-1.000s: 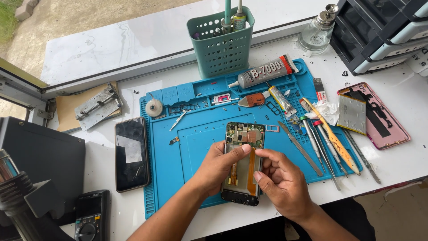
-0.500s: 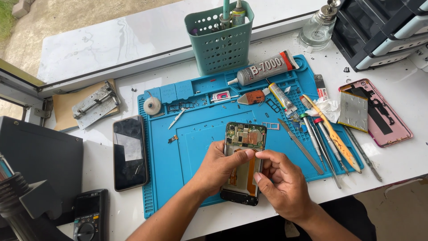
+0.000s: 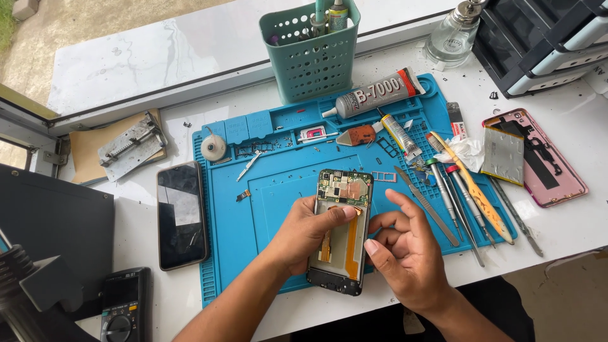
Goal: Cleaning a smartphone motherboard with a toothbrush and cloth at a repair station.
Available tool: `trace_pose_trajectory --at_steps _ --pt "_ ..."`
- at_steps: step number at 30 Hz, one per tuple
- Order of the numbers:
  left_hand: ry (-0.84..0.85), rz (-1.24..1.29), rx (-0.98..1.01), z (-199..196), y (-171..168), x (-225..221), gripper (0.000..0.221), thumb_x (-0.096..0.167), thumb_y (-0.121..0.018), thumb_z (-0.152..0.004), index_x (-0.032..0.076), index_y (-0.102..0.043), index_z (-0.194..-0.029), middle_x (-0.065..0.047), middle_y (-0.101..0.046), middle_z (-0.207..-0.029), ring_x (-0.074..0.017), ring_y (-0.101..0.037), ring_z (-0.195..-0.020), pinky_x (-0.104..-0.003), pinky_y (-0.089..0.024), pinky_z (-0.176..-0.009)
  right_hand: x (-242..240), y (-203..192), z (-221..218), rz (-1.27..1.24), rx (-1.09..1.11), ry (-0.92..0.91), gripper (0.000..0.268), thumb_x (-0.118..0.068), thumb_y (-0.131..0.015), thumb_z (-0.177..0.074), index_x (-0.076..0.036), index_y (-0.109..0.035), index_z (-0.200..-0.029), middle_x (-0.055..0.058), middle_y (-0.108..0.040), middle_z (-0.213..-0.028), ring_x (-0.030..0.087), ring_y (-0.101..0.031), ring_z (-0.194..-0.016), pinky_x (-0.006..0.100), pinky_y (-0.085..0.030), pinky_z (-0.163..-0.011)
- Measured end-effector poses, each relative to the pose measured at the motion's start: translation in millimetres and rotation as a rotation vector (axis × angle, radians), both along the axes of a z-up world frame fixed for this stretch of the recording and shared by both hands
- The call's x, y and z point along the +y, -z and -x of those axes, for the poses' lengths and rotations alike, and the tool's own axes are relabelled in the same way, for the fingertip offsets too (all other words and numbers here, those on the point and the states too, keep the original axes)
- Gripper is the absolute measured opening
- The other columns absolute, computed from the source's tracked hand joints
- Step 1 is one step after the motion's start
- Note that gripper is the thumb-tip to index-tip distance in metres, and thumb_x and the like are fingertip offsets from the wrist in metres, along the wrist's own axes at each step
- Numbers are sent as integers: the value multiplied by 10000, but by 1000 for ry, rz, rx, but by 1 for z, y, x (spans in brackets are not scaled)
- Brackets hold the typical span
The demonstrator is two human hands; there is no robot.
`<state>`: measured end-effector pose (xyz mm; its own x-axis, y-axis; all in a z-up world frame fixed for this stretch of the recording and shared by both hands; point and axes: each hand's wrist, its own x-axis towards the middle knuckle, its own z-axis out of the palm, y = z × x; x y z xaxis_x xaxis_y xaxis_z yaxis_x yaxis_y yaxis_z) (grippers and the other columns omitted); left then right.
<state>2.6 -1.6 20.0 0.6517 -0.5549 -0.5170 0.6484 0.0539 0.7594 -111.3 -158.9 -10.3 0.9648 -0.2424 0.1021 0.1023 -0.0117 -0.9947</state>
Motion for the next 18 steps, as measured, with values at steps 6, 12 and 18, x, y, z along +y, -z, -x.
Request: trace_pose_trajectory --at_steps 6,12,18 --pt "3 11 36 -1 3 1 292 197 -787 -815 25 -721 -1042 -138 -758 -889 -248 -721 -726 -362 -592 -593 -2 2 3 109 -2 -39 687 -205 -665 -896 -52 -417 -1519 121 -660 -1024 150 -699 -735 269 -623 -668" --pt "33 29 43 -2 3 1 336 206 -792 -804 18 -721 -1073 -154 -763 -917 -261 -727 -739 -367 -599 -608 -4 3 2 198 -55 -73 660 -233 -654 -917 -46 -436 -1512 86 -662 -990 126 -692 -720 240 -619 -663" --pt "49 37 42 -2 3 1 340 210 -789 -808 15 -721 -1079 -156 -761 -913 -264 -727 -738 -364 -594 -598 -4 2 2 222 -66 -87 651 -231 -650 -926 -52 -440 -1515 71 -644 -1010 132 -670 -763 250 -616 -713"
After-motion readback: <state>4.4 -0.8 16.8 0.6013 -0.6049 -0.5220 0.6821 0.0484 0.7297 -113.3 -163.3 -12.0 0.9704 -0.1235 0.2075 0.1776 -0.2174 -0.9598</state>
